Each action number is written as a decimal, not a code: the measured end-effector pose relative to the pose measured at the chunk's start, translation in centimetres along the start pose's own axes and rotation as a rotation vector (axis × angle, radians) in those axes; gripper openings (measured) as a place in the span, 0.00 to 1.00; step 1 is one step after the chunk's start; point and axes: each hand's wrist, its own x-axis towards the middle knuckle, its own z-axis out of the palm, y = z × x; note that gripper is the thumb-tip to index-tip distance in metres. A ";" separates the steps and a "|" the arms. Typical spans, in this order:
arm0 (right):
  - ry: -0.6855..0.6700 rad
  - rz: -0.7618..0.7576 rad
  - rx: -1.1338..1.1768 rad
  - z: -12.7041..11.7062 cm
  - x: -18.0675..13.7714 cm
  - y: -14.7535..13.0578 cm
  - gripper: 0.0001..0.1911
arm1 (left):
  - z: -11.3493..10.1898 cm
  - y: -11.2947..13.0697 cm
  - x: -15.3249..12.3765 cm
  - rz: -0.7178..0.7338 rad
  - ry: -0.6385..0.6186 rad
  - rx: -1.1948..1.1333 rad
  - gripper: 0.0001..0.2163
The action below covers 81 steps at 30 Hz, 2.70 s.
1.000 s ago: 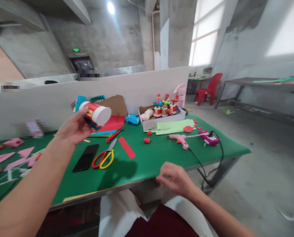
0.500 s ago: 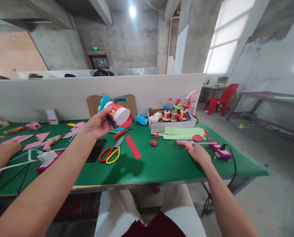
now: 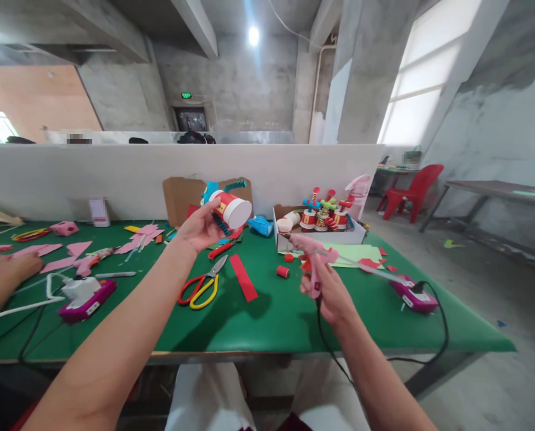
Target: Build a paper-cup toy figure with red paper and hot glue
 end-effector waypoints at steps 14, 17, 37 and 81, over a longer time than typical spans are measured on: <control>-0.075 -0.796 -0.515 4.8 -3.2 1.9 0.09 | 1.7 -1.1 -5.3 -0.078 -0.163 -0.116 0.06; -0.055 -0.822 -0.532 5.2 -3.2 1.7 0.09 | 1.6 -1.1 -5.3 -0.076 -0.191 -0.121 0.06; -0.058 -0.908 -0.656 5.7 -3.1 1.4 0.09 | 1.3 -1.0 -5.4 -0.090 -0.200 -0.109 0.09; -0.047 -0.902 -0.683 6.1 -3.1 1.3 0.12 | 1.6 -1.1 -5.8 -0.105 -0.158 -0.120 0.08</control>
